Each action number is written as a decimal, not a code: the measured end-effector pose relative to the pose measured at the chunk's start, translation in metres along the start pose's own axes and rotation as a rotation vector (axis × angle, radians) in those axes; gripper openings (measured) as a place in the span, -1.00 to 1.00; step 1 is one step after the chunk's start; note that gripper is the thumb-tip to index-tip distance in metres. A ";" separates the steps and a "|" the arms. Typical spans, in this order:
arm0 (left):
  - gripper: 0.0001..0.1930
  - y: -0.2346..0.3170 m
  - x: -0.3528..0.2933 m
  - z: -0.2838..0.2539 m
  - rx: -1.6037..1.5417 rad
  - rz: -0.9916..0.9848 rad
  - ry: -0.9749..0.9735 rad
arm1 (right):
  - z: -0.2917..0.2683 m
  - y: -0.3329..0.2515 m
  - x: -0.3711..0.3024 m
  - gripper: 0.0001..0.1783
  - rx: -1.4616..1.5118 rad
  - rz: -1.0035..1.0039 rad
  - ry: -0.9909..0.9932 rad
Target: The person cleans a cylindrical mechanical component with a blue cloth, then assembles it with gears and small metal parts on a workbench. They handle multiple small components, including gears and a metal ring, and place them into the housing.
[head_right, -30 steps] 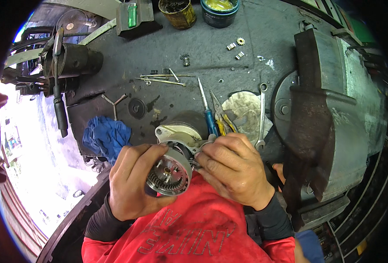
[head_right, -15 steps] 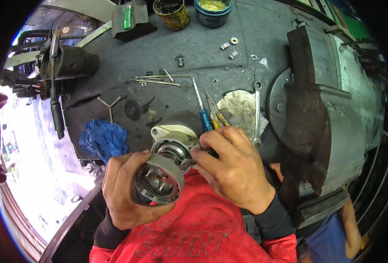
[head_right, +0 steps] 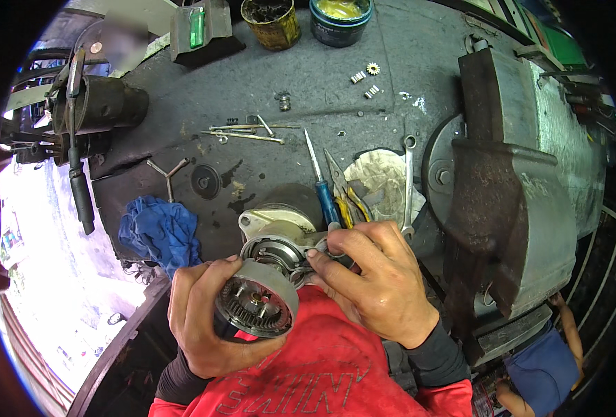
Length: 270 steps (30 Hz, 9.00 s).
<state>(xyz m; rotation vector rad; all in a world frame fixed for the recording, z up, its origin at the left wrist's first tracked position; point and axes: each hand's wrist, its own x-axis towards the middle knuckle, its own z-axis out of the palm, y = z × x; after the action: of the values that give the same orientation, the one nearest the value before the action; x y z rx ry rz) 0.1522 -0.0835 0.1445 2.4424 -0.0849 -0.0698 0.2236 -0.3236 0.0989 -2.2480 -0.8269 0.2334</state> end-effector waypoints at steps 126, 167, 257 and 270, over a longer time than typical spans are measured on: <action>-0.19 -0.012 -0.007 0.037 0.113 -0.008 0.099 | 0.037 0.013 -0.026 -0.55 0.598 0.560 0.288; -0.12 -0.030 -0.009 0.046 -0.158 -0.063 0.035 | 0.017 0.003 -0.013 -0.63 0.497 0.800 0.037; -0.18 -0.390 -0.078 -0.032 -0.434 -0.747 1.149 | 0.089 -0.142 0.102 -0.66 0.274 -0.217 -0.121; -0.78 -0.191 0.037 0.043 -0.066 -0.223 0.437 | 0.104 0.142 0.164 -0.62 -0.190 0.009 0.065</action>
<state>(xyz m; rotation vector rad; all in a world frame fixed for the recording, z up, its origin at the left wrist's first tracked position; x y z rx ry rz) 0.1937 0.0316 -0.0124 2.3359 0.3767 0.3560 0.3808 -0.2386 -0.0617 -2.4230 -0.8350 0.0882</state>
